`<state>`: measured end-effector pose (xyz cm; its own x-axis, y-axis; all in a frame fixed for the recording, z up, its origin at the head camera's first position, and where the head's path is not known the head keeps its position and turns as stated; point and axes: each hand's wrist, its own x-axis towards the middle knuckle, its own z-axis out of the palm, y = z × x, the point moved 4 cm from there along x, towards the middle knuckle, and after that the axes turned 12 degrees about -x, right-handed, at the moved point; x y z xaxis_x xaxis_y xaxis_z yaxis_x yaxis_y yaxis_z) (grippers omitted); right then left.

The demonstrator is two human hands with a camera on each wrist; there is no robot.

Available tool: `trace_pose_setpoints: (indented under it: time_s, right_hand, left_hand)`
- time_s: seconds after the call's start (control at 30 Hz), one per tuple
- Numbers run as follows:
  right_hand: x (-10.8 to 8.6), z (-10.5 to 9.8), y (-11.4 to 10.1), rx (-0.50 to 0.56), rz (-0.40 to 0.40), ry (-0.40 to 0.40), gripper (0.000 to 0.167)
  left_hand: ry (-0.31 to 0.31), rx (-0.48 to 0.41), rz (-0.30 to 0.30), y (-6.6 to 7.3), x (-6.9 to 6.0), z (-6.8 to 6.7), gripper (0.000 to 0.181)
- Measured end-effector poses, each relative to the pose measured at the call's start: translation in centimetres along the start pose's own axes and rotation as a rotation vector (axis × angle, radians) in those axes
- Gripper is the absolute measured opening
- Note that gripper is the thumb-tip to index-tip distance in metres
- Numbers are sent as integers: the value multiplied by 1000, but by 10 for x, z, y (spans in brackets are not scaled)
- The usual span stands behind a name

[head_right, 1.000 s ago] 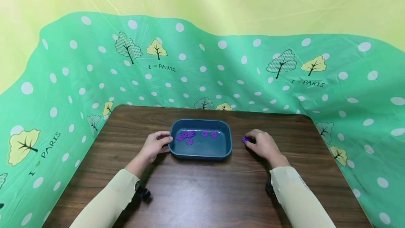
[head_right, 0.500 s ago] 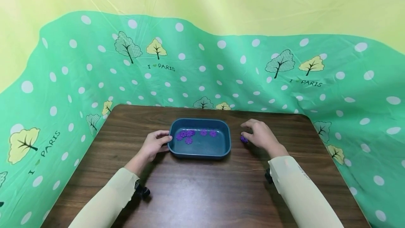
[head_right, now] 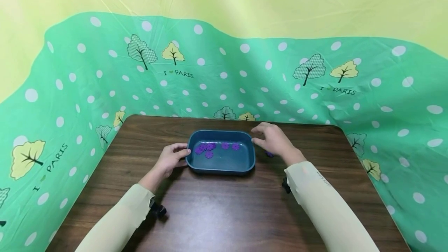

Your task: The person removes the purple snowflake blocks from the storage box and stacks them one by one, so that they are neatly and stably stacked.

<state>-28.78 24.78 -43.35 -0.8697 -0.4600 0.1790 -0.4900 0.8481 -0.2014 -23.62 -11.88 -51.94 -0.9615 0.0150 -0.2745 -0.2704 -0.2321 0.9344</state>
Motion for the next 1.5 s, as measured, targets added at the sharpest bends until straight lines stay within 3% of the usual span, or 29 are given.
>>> trace_pose_setpoints:
  time_s: [0.4, 0.67, 1.2, 1.5]
  right_hand:
    - [26, 23, -42, 23, -62, -19, 33]
    - [38, 43, -60, -3, -67, -91, 30]
    - [48, 72, -66, -15, -53, -166, 31]
    - [51, 81, -70, -50, -24, -252, 34]
  left_hand:
    - [6, -11, 2, -1, 1, 0, 38]
    - [-6, -13, -1, -1, 1, -2, 37]
    - [-18, -14, 0, -3, 4, -3, 38]
    - [-22, -10, -2, -1, 3, -3, 40]
